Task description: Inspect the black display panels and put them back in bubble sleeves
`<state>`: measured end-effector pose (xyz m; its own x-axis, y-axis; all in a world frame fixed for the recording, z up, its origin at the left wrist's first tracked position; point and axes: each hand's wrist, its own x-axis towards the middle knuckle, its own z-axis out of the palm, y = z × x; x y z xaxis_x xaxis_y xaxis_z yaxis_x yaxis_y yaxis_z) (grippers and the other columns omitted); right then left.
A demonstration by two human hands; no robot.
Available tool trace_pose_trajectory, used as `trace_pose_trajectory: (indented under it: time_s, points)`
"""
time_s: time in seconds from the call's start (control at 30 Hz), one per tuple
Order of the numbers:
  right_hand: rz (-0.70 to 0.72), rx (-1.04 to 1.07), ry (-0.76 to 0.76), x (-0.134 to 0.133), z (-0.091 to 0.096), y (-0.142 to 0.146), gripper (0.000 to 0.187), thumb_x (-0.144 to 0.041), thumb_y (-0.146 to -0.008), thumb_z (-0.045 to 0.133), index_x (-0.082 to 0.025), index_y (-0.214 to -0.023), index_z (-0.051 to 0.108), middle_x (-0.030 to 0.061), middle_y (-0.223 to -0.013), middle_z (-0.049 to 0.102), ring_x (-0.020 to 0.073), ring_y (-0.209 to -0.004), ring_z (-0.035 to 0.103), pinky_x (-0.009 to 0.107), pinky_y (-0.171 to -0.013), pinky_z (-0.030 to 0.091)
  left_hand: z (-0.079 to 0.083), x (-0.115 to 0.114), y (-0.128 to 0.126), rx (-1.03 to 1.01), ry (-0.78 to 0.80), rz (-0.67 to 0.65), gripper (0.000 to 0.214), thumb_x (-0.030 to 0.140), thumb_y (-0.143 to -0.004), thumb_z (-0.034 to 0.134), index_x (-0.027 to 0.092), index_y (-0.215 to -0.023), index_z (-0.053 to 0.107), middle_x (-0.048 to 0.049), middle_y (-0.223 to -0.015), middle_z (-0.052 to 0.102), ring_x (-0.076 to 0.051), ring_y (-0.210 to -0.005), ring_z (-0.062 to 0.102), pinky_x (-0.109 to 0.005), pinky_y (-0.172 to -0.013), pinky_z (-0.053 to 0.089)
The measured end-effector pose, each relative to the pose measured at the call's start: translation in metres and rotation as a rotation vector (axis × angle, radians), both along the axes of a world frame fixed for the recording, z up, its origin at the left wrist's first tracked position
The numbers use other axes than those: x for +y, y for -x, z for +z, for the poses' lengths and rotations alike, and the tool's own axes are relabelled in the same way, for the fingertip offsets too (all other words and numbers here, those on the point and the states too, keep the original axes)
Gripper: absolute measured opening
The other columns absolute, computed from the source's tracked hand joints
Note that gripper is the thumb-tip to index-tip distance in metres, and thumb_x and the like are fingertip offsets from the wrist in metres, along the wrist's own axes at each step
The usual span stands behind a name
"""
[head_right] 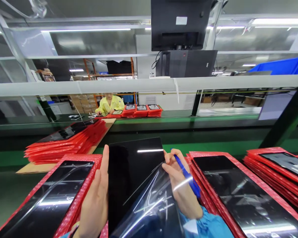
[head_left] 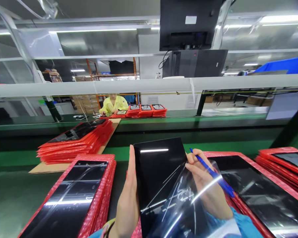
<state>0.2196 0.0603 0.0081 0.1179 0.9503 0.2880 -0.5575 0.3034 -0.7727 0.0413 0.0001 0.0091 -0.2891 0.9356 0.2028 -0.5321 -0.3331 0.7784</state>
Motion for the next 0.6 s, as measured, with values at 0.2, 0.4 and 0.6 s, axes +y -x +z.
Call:
trace_pose_trajectory:
  time_s: [0.2, 0.4, 0.6]
  points:
    - [-0.083, -0.120, -0.208, 0.001, 0.003, 0.000, 0.033, -0.014, -0.063, 0.078, -0.027, -0.086, 0.059, -0.0072, -0.067, 0.055, 0.0104, -0.071, 0.055, 0.030, -0.093, 0.040, 0.000, -0.011, 0.001, 0.065, 0.012, -0.073, 0.055, 0.058, -0.090, 0.027, 0.033, -0.137, 0.041, 0.0108, -0.148, 0.033, -0.017, -0.141, 0.013, -0.032, -0.117, 0.010]
    - [-0.147, -0.184, -0.339, 0.004, -0.005, -0.004, 0.032, -0.013, -0.068, 0.074, -0.027, -0.091, 0.058, -0.0059, -0.070, 0.058, 0.0113, -0.068, 0.057, 0.040, -0.103, 0.034, -0.005, -0.017, 0.001, 0.214, -0.039, -0.076, 0.052, 0.052, -0.089, 0.040, 0.033, -0.138, 0.040, 0.0087, -0.147, 0.035, -0.017, -0.141, 0.013, -0.031, -0.115, 0.000]
    - [-0.176, -0.191, -0.372, 0.003, -0.010, -0.001, 0.041, -0.014, -0.075, 0.071, -0.030, -0.106, 0.050, 0.0039, -0.121, 0.061, 0.0208, -0.119, 0.053, 0.047, -0.110, 0.027, -0.004, -0.010, 0.006, 0.324, -0.009, -0.124, 0.079, 0.037, -0.072, 0.071, 0.035, -0.142, 0.032, 0.0034, -0.143, 0.045, -0.022, -0.132, 0.040, -0.030, -0.108, 0.032]
